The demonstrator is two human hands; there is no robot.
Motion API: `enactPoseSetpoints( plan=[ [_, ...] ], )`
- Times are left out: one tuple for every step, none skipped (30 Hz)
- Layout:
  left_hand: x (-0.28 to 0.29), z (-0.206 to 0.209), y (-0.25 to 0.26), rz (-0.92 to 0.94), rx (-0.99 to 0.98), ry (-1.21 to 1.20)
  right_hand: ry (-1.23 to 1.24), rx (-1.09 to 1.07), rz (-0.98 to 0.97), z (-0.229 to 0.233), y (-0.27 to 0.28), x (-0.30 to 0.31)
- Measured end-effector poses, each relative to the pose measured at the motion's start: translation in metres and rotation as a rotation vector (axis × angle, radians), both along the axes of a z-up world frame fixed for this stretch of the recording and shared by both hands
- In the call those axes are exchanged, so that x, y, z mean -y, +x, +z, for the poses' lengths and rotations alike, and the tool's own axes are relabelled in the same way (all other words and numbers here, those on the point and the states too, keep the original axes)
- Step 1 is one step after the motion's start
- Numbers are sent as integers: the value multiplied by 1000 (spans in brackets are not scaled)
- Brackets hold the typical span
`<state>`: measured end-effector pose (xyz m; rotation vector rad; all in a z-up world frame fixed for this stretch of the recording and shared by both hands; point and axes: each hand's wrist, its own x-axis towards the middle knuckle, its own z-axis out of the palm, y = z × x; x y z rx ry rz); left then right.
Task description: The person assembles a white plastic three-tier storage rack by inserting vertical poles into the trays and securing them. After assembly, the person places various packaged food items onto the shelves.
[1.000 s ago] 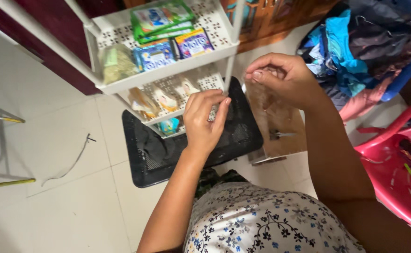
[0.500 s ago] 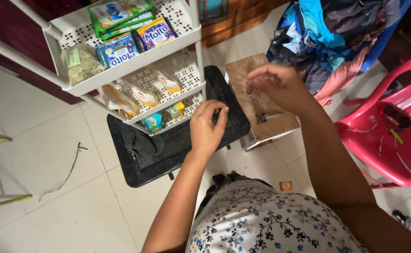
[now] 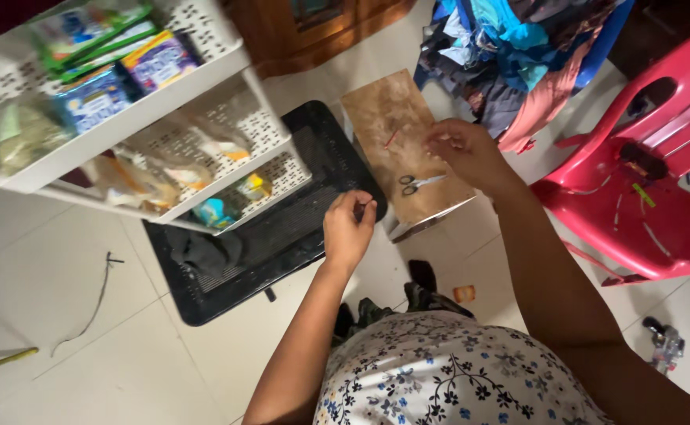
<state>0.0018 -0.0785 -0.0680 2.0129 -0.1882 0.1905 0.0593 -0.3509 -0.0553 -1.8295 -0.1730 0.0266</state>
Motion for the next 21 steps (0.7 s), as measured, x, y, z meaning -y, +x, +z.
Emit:
enactPoseSetpoints(
  plan=[
    [11, -9, 5, 9, -16, 5, -18, -17, -16, -16, 6, 13],
    [24, -18, 10, 20, -32, 7, -40, -34, -29, -31, 13, 28],
    [38, -29, 15, 38, -68, 8, -62, -51, -42, -45, 19, 43],
    [52, -41, 20, 55, -104, 9, -50, -1, 3, -58, 25, 58],
    [67, -54, 25, 71, -140, 10, -38, 48, 50, -72, 28, 72],
    [81, -70, 29, 91, -209, -32, -26, 90, 93, -86, 29, 86],
    [95, -87, 32, 111, -277, -74, -49, 30, 70, -99, 31, 98],
    [107, -106, 35, 128, -350, -114, -71, -33, 45, -112, 32, 106],
    [119, -126, 36, 152, -380, -111, -93, -97, 19, -124, 33, 115],
    [128, -146, 38, 178, -406, -104, -118, -103, 24, -134, 34, 123],
    [138, -166, 38, 203, -433, -97, -143, -110, 28, -145, 35, 131],
    [146, -188, 36, 210, -479, -50, -166, -117, 37, -156, 36, 136],
    [152, -209, 33, 216, -525, -3, -232, -122, 27, -168, 36, 141],
    [156, -230, 30, 224, -567, 45, -296, -123, 19, -183, 37, 142],
    [161, -251, 27, 206, -597, 53, -361, -124, 12, -198, 38, 143],
    [165, -271, 24, 186, -627, 64, -352, -120, 22, -216, 38, 143],
    [168, -290, 22, 166, -656, 75, -344, -115, 32, -235, 37, 142],
    [172, -310, 24, 181, -668, 69, -336, -105, 40, -254, 39, 141],
    [175, -329, 26, 195, -679, 63, -341, -118, 48, -274, 42, 140],
    [178, -349, 28, 210, -694, 56, -347, -134, 56, -290, 42, 137],
    [183, -366, 33, 224, -665, 91, -353, -149, 64, -305, 43, 134]
  ],
)
